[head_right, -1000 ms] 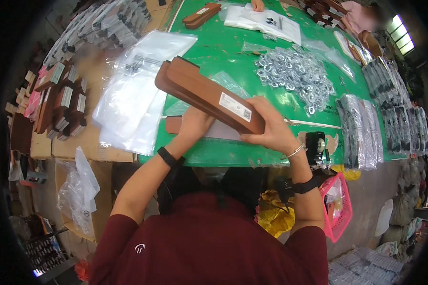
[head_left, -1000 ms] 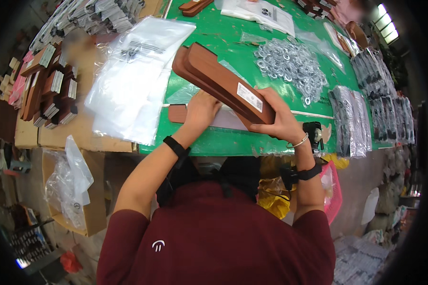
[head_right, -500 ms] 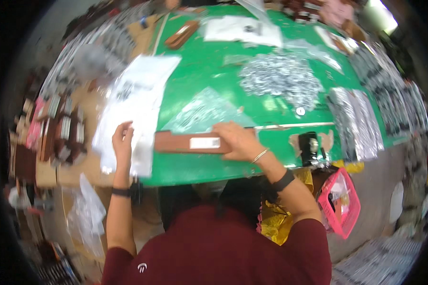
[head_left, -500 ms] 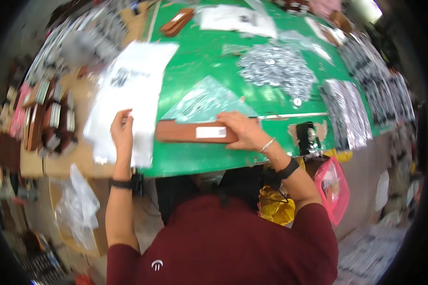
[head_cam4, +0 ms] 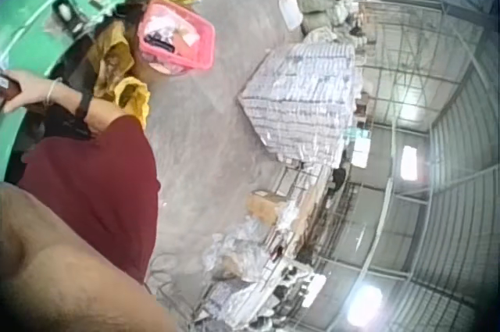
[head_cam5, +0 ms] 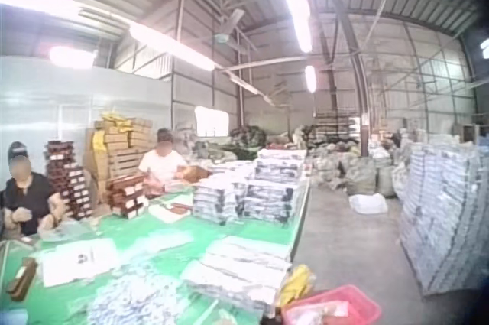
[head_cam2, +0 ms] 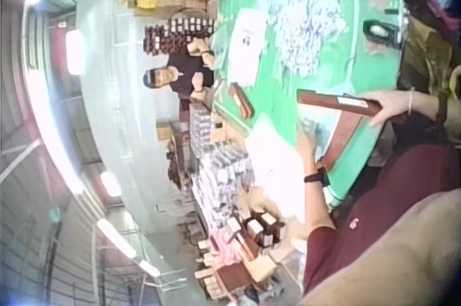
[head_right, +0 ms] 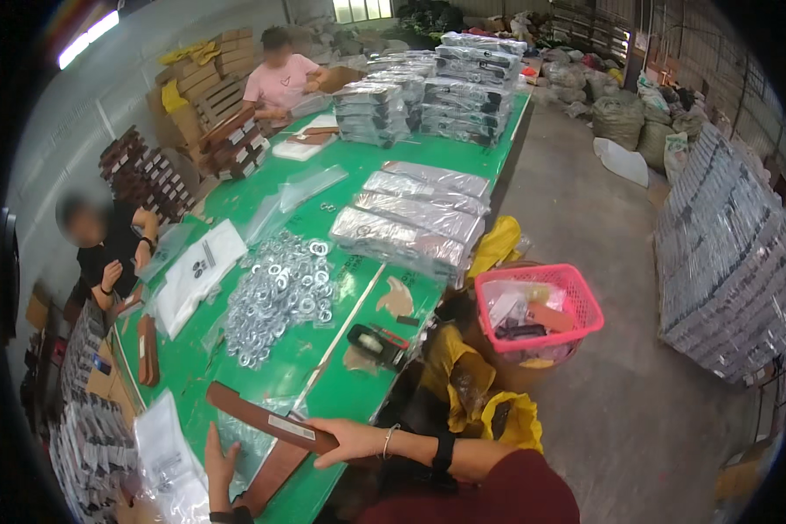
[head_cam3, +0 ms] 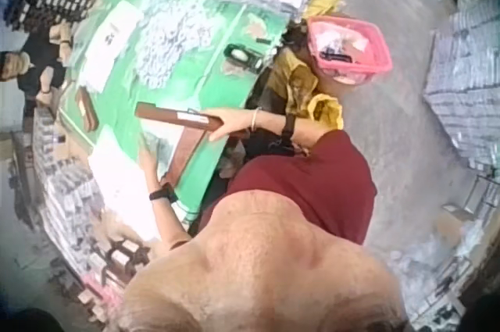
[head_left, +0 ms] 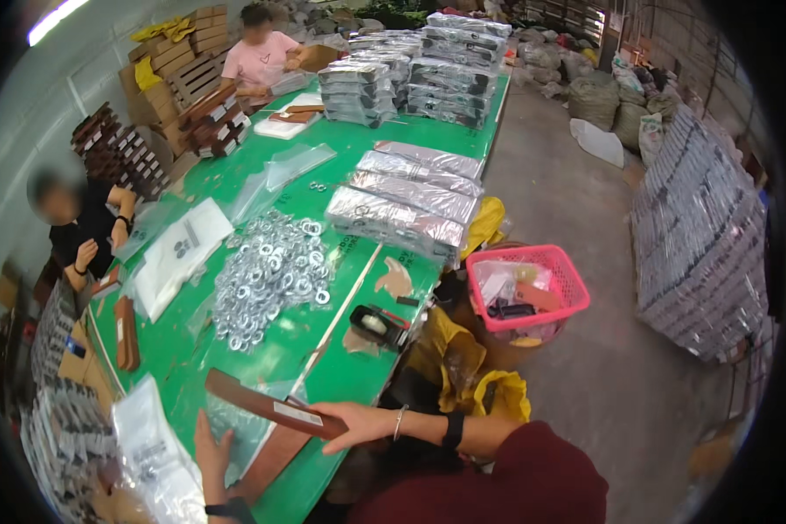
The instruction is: The recorder is packaging small wooden furniture components and metal hardware into plastic bags at a manufacturing facility.
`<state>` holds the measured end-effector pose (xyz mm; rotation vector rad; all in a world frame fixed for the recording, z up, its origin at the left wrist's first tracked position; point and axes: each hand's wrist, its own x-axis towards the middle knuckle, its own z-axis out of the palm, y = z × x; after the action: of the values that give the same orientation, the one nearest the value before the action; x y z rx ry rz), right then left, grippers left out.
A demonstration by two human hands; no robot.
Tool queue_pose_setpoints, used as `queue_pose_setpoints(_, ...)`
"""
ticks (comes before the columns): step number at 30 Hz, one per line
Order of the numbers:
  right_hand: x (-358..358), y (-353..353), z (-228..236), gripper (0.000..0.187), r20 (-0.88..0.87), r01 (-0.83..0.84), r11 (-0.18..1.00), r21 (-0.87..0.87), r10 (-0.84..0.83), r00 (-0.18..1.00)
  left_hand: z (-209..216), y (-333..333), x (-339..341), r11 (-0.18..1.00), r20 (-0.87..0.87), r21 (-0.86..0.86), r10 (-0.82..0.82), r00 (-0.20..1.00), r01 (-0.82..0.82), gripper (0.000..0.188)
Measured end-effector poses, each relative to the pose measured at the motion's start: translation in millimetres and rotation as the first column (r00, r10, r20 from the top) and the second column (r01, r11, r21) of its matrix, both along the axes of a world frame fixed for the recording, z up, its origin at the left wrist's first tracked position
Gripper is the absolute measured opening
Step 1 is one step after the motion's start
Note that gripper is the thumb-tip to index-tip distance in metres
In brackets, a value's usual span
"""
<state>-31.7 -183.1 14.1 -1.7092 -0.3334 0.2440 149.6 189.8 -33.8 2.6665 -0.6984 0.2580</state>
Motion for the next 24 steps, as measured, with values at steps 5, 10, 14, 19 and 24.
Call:
queue_pose_setpoints(5, -22.0, -35.5, -27.3, 0.067, -0.249, 0.099, 0.901, 0.422, 0.011, 0.968, 19.4, -67.3, 7.6, 0.993, 0.117, 0.111, 0.031, 0.993, -0.044, 0.074)
queue_pose_setpoints(10, -5.8, -41.3, -33.0, 0.066, -0.370, 0.053, 0.771, 0.635, 0.243, 0.897, -28.0, 10.5, 21.1, 0.959, -0.297, -0.049, 0.253, 0.921, -0.279, 0.048)
queue_pose_setpoints(14, -12.7, -55.9, -26.4, 0.072, -0.379, 0.098, 0.822, 0.561, 0.150, 0.913, 25.8, -52.7, 6.1, 0.920, -0.372, -0.318, 0.100, 0.923, -0.227, 0.023)
queue_pose_setpoints(19, -11.1, -60.5, -4.4, 0.078, -0.388, 0.186, 0.792, 0.581, 0.069, 0.919, 119.4, -101.9, -80.2, 0.842, -0.226, -0.522, 0.018, 0.974, -0.137, 0.035)
queue_pose_setpoints(24, 15.7, -55.2, 36.3, 0.080, -0.240, 0.125, 0.927, 0.354, -0.039, 0.970, 97.6, -104.3, -181.3, 0.991, 0.052, -0.043, -0.128, 0.990, 0.130, 0.041)
